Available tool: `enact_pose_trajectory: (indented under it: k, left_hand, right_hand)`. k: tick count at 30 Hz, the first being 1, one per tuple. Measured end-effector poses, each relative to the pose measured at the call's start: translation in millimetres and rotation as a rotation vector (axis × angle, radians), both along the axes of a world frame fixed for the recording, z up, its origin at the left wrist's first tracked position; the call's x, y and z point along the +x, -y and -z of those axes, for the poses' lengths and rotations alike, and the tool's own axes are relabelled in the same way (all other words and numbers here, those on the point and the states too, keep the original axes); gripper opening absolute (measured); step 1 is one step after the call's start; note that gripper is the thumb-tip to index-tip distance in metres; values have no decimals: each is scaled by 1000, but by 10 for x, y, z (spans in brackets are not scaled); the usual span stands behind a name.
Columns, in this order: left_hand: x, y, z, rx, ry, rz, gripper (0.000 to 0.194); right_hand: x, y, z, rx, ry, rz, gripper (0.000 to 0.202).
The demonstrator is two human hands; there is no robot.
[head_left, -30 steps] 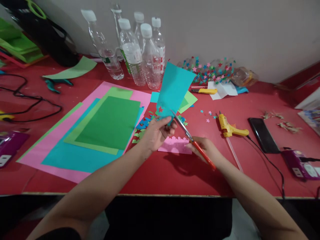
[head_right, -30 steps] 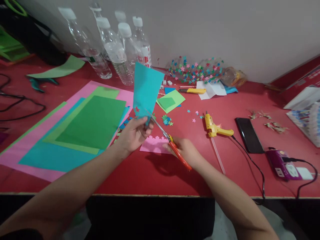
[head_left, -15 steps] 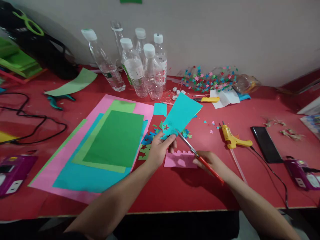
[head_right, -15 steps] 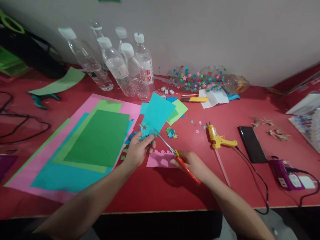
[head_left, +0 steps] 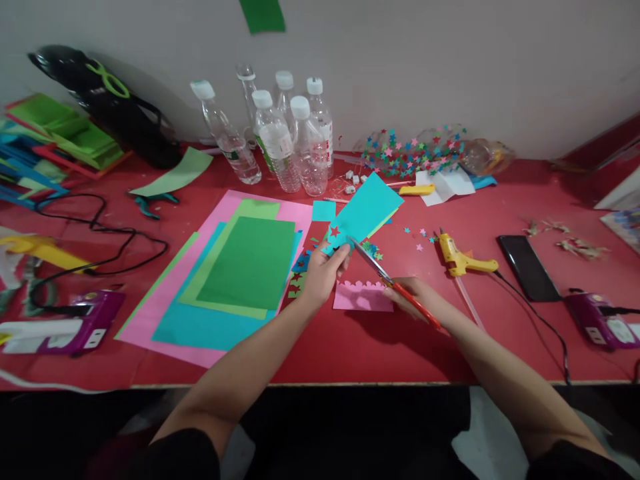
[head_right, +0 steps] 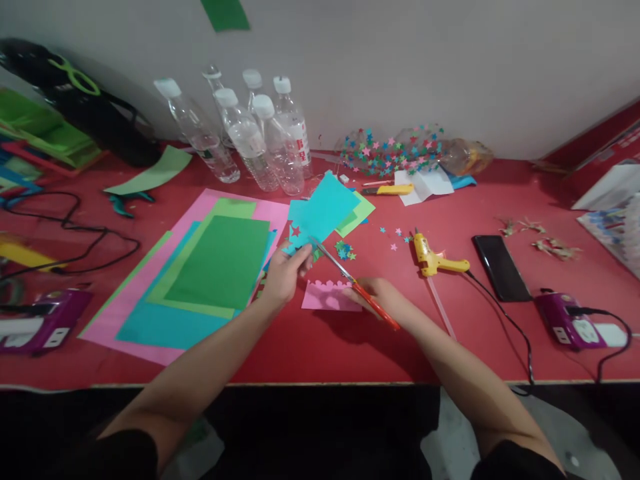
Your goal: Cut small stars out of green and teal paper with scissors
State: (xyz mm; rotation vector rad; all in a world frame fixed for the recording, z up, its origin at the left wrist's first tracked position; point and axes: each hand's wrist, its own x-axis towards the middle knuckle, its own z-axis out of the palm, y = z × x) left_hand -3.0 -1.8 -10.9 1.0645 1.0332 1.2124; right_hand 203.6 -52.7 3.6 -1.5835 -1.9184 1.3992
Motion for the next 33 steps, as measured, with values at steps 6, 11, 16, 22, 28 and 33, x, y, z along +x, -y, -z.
enact_pose_trajectory:
  k: [6,11,16,22,28,33]
  left_hand:
    - [64,-76,-164,51,-5,-91,35]
    - [120,-152,-141,47,8,-229,34]
    - [79,-105,-18,52,3,-191,40]
    - [32,-12,-19,99,-101,-163,39]
    - [63,27,-50,57,-69,-170,37]
    - [65,47,-65,24,-33,-160,38]
  right_hand:
    - [-14,-75,-180,-84,-60,5,43]
    - [-59,-251,-248,-152,-65,29,44]
    - [-24,-219,-208,-194,-89,-6,43]
    - [-47,-102,-199,-233,-117,-12,46]
    - [-159,-93,-126,-267,-123,3,44]
    - [-116,-95,-98,-205,-103,-24,37]
